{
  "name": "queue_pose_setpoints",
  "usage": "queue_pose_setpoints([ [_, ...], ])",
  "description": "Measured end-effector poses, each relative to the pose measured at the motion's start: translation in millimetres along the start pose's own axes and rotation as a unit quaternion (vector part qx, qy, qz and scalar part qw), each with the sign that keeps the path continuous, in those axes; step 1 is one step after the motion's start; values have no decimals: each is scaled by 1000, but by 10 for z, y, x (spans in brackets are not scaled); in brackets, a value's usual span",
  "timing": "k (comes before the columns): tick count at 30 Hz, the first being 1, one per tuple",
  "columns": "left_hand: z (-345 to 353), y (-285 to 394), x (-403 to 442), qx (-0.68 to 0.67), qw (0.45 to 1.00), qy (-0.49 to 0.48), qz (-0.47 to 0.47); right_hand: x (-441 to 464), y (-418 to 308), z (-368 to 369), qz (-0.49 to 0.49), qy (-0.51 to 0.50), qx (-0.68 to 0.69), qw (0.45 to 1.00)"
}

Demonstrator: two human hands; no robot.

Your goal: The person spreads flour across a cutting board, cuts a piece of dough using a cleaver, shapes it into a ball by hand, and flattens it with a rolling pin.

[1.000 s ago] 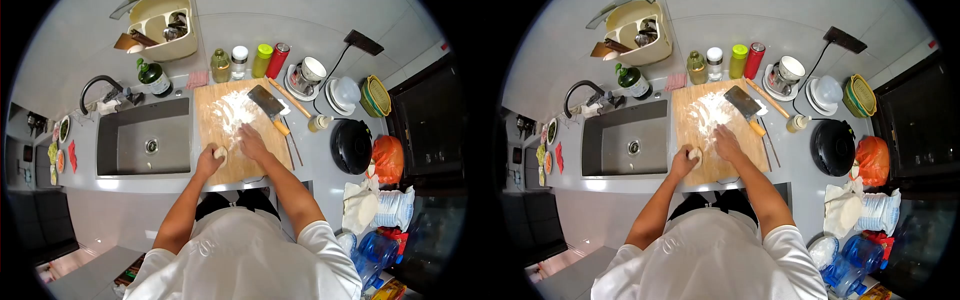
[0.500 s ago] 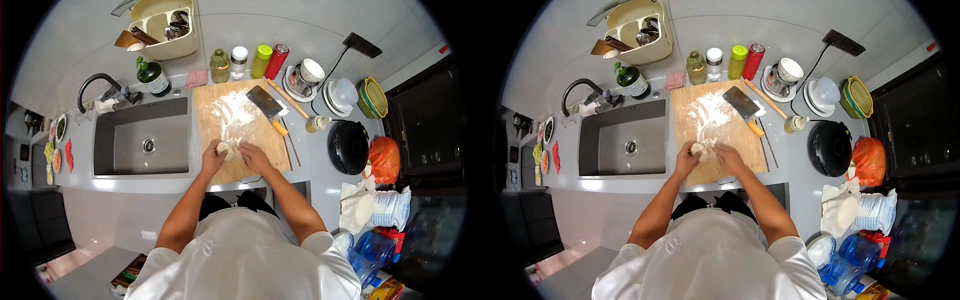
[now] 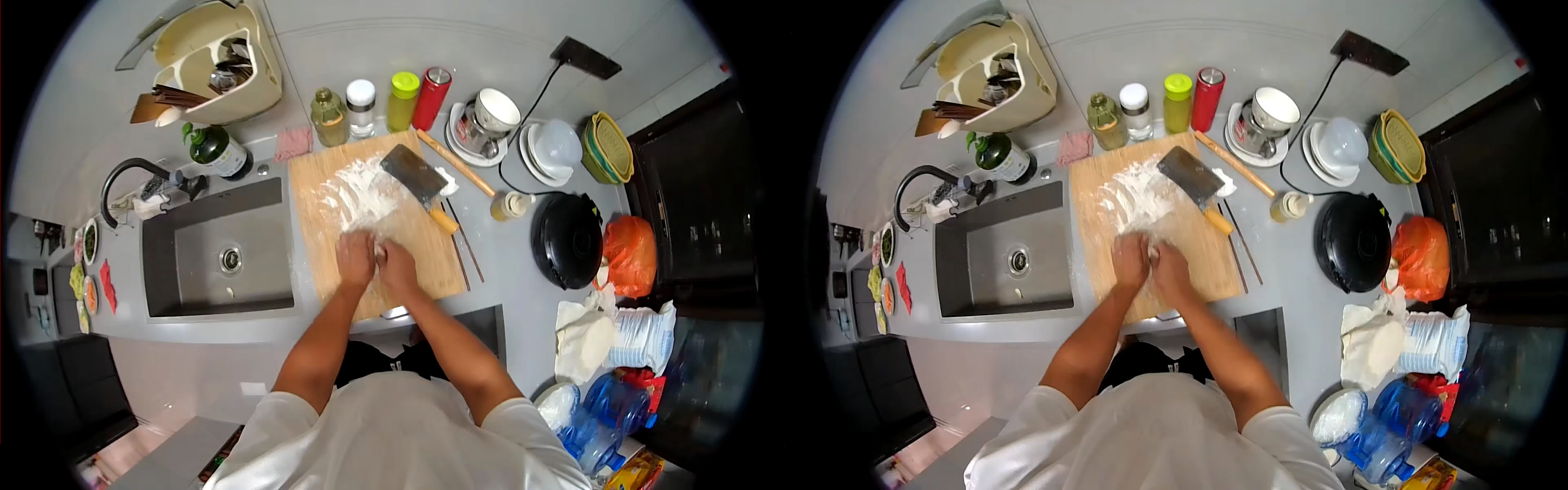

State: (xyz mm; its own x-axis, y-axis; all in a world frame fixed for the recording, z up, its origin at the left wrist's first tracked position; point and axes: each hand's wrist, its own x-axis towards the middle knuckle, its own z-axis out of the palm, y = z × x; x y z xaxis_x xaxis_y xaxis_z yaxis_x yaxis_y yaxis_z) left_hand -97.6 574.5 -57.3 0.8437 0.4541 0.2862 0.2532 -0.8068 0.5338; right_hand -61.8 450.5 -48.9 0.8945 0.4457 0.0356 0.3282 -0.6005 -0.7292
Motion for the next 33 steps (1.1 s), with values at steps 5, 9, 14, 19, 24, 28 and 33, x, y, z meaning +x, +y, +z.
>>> queue_pose_setpoints([
  [5,98,-191,52,-448,839,-41,-306,-34,-230,-367,-101,-37,17,994],
  [9,-293,-11,-228,-135,977,-105,-127,-391,-203,-304,-88,-48,97,990],
  [14,-96,-54,66,-20,999,-16,-48,-111,-175,-25,17,-49,11,999],
  [19,-28,-268,105,-440,857,-47,-265,-28,-258,-198,-154,-36,96,983],
  [24,-209,-239,-240,-156,986,-50,-26,-340,-261,-169,-20,-75,137,987],
  [28,-51,-283,66,-6,1000,15,12,-9,-243,14,-21,-36,74,996],
  [33,-88,-109,33,-448,848,-22,-283,-58,-321,-267,-169,-77,89,979],
])
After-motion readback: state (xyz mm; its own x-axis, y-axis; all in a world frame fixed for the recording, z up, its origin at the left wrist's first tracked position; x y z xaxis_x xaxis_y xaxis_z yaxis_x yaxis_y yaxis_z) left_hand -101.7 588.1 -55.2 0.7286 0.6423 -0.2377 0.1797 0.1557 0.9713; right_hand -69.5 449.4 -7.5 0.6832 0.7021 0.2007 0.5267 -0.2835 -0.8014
